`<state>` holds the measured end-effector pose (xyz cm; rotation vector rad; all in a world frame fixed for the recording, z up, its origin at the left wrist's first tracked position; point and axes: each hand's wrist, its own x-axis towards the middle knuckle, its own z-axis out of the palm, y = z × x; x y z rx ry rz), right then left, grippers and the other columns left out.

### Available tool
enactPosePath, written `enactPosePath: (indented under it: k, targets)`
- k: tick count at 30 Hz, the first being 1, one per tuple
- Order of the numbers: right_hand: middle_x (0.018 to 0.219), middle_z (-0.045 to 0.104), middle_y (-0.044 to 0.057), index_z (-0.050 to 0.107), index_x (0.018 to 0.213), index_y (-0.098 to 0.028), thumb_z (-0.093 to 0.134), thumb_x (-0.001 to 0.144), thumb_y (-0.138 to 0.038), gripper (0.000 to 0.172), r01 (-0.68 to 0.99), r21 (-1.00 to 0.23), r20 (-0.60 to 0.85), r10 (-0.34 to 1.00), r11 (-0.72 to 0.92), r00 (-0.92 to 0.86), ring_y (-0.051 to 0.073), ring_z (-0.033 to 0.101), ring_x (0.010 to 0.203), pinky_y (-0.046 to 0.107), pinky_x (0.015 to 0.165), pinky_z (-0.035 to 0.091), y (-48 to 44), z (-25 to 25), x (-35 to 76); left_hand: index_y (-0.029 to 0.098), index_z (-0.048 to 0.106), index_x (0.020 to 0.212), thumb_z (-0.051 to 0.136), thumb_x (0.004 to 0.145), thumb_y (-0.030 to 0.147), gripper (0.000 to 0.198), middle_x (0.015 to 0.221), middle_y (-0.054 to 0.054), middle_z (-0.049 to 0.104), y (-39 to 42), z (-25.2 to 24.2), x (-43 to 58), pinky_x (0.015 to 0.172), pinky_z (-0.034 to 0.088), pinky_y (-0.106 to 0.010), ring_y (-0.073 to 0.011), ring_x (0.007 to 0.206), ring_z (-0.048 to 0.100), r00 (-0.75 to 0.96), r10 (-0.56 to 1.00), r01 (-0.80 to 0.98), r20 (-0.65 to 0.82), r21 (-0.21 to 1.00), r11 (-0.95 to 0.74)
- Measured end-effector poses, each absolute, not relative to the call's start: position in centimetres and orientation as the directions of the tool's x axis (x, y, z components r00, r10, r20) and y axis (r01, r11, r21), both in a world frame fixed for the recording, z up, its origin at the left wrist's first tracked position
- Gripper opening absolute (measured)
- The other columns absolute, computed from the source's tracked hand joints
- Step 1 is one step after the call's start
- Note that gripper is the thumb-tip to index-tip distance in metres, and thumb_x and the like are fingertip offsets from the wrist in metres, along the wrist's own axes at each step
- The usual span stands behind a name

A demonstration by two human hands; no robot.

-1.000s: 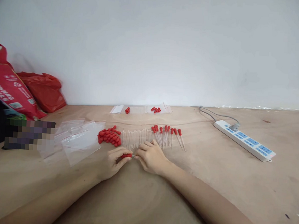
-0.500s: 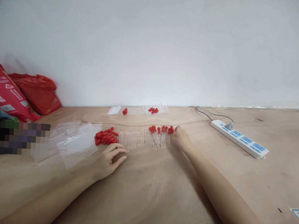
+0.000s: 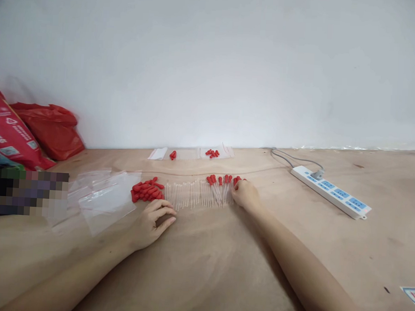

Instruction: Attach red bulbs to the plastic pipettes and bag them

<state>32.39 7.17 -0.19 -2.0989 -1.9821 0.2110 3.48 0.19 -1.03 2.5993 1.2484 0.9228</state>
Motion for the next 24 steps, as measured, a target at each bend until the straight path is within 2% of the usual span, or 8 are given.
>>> enactPosePath:
  k: [3,7,12,15,17,21,24]
  targets:
    - [0.068,0.063,0.01,0.06,0.058,-0.017,0.043,0.077,-0.03,0.028,0.968,-0.239,0.008,0.997,-0.074,0.078,0.019,0.059,0.066,0.024,0.051,0.032,7.0,-0.1,31.9,0.018,0.061,0.078,0.051,0.079,0.019,0.011,0.085,-0.005,0.057,0.1,-1.1,3.5,0.075,0.042,-0.034,-0.0176,0.08,0.053,0.484,0.742,0.672,0.463,0.347,-0.655]
    - [0.069,0.063,0.012,0.06,0.064,-0.015,0.045,0.074,-0.029,0.023,0.972,-0.208,-0.013,0.994,-0.107,0.107,0.021,0.06,0.067,0.025,0.052,0.035,7.2,-0.1,31.4,0.02,0.062,0.075,0.052,0.078,0.02,0.01,0.085,-0.004,0.058,0.1,-1.3,3.6,0.075,0.039,-0.034,-0.019,0.082,0.053,0.449,0.749,0.73,0.487,0.282,-0.622]
    - [0.071,0.063,0.012,0.061,0.069,-0.015,0.044,0.074,-0.028,0.023,0.966,-0.216,-0.033,0.99,-0.142,0.138,0.022,0.06,0.07,0.026,0.054,0.037,7.2,0.0,30.9,0.02,0.062,0.076,0.057,0.075,0.027,0.009,0.085,-0.005,0.06,1.1,-0.2,2.7,0.074,0.035,-0.037,-0.0237,0.085,0.052,0.2,0.748,0.926,0.633,0.128,-0.356]
    - [0.069,0.063,0.011,0.061,0.068,-0.015,0.042,0.073,-0.028,0.023,0.963,-0.223,-0.039,0.989,-0.151,0.146,0.022,0.06,0.069,0.026,0.054,0.036,7.1,0.2,30.9,0.02,0.061,0.078,0.057,0.075,0.031,0.012,0.083,-0.005,0.062,1.9,0.6,1.6,0.071,0.034,-0.036,-0.0251,0.083,0.053,0.103,0.768,0.975,0.633,0.088,-0.204]
    - [0.068,0.063,0.011,0.061,0.066,-0.016,0.042,0.074,-0.028,0.024,0.957,-0.243,-0.031,0.988,-0.156,0.153,0.02,0.06,0.067,0.025,0.053,0.035,7.0,0.3,31.0,0.02,0.061,0.079,0.056,0.076,0.034,0.015,0.081,-0.004,0.063,2.3,0.8,1.0,0.07,0.033,-0.036,-0.0251,0.082,0.054,0.086,0.792,0.984,0.605,0.073,-0.162]
    - [0.076,0.064,0.01,0.058,0.067,-0.016,0.039,0.078,-0.032,0.027,0.944,-0.303,0.119,0.977,-0.133,0.176,0.02,0.059,0.07,0.025,0.055,0.034,6.8,0.4,30.9,0.02,0.061,0.077,0.055,0.077,0.036,0.017,0.08,-0.004,0.064,2.8,0.4,0.4,0.071,0.032,-0.036,-0.0251,0.082,0.054,0.097,0.799,0.986,0.593,0.052,-0.158]
    - [0.083,0.062,0.01,0.055,0.076,-0.016,0.038,0.081,-0.031,0.022,0.929,-0.369,0.275,0.952,-0.026,0.136,0.02,0.057,0.076,0.026,0.06,0.035,6.2,0.1,30.1,0.019,0.06,0.077,0.053,0.078,0.032,0.015,0.079,-0.005,0.063,2.9,0.2,0.4,0.071,0.033,-0.036,-0.0249,0.081,0.054,0.113,0.78,0.981,0.616,0.056,-0.187]
